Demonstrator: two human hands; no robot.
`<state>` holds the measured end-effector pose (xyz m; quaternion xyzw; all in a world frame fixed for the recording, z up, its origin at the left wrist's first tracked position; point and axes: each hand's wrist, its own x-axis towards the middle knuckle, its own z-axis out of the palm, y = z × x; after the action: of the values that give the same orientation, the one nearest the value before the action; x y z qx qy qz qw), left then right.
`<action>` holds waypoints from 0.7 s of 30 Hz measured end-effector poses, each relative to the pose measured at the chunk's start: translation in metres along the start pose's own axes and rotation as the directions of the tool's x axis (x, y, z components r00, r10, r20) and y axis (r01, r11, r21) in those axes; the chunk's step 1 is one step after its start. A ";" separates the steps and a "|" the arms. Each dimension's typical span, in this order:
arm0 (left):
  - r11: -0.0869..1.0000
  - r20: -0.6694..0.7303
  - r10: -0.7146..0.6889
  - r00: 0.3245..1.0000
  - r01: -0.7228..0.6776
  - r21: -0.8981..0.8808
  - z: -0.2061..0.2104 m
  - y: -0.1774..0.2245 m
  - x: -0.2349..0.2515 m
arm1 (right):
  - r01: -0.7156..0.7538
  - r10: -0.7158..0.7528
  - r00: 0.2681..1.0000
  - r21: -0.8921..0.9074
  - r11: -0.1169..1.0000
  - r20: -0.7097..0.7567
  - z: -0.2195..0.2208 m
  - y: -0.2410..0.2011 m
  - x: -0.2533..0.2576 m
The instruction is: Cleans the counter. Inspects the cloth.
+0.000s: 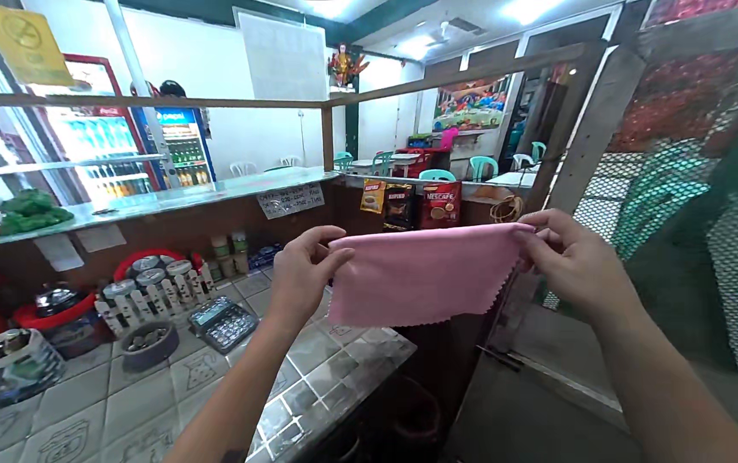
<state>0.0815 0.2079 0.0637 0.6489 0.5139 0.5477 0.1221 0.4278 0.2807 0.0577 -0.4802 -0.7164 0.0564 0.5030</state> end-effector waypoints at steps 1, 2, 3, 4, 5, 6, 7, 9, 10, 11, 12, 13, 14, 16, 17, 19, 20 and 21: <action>1.000 -0.012 -0.018 1.000 0.017 -0.017 -0.001 0.000 0.001 | -0.018 0.018 1.000 0.001 1.000 0.002 0.003 0.000 0.001; 0.999 -0.026 -0.036 0.999 0.035 -0.034 -0.001 -0.001 0.001 | -0.040 0.040 0.999 0.010 0.999 0.008 0.006 0.001 0.002; 0.997 -0.039 -0.054 0.998 0.052 -0.056 -0.001 -0.002 0.001 | -0.062 0.062 0.998 0.028 0.998 0.012 0.009 0.001 0.003; 0.994 -0.049 -0.071 0.996 0.067 -0.084 -0.002 -0.003 0.000 | -0.077 0.077 0.997 0.048 0.996 0.017 0.012 0.001 0.004; 0.991 -0.059 -0.082 0.995 0.075 -0.114 -0.002 -0.005 0.000 | -0.089 0.087 0.996 0.072 0.993 0.019 0.016 0.002 0.005; 0.987 -0.065 -0.088 0.994 0.079 -0.140 -0.002 -0.006 -0.001 | -0.100 0.098 0.995 0.110 0.989 0.025 0.021 0.003 0.006; 0.984 -0.068 -0.091 0.994 0.079 -0.162 -0.002 -0.006 -0.003 | -0.121 0.116 0.992 0.156 0.980 0.042 0.025 0.003 0.007; 0.980 -0.066 -0.093 0.994 0.079 -0.185 -0.003 -0.006 -0.006 | -0.177 0.162 0.984 0.260 0.949 0.076 0.035 0.000 0.007; 0.978 -0.064 -0.089 0.994 0.075 -0.192 -0.004 -0.005 -0.007 | -0.200 0.182 0.980 0.303 0.932 0.085 0.040 -0.001 0.006; 0.977 -0.061 -0.083 0.995 0.069 -0.203 -0.005 -0.006 -0.008 | -0.217 0.198 0.976 0.325 0.921 0.091 0.045 -0.002 0.006; 0.975 -0.063 -0.077 0.995 0.062 -0.214 -0.006 -0.007 -0.009 | -0.225 0.205 0.974 0.329 0.917 0.094 0.048 -0.003 0.006; 0.973 -0.070 -0.076 0.995 0.059 -0.223 -0.007 -0.007 -0.009 | -0.222 0.204 0.975 0.322 0.920 0.091 0.050 -0.004 0.007; 0.972 -0.080 -0.078 0.994 0.058 -0.228 -0.009 -0.009 -0.010 | -0.209 0.192 0.978 0.306 0.929 0.084 0.051 -0.004 0.008; 0.975 -0.102 -0.080 0.992 0.057 -0.213 -0.013 -0.011 -0.012 | -0.164 0.152 0.986 0.239 0.957 0.069 0.048 -0.007 0.010; 0.979 -0.108 -0.081 0.991 0.059 -0.195 -0.015 -0.011 -0.013 | -0.149 0.138 0.988 0.222 0.964 0.063 0.045 -0.010 0.010; 0.979 -0.095 -0.084 0.992 0.064 -0.196 -0.022 -0.013 -0.015 | -0.149 0.133 0.988 0.283 0.947 0.074 0.038 -0.018 0.011; 0.971 -0.073 -0.092 0.993 0.073 -0.229 -0.026 -0.013 -0.016 | -0.147 0.123 0.988 0.356 0.923 0.087 0.034 -0.021 0.011; 0.955 -0.043 -0.104 0.994 0.087 -0.284 -0.030 -0.012 -0.018 | -0.128 0.091 0.990 0.454 0.882 0.103 0.029 -0.023 0.009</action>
<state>0.0527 0.1867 0.0559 0.5833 0.4648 0.6272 0.2246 0.3905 0.2874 0.0626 -0.3847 -0.6735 0.2716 0.5698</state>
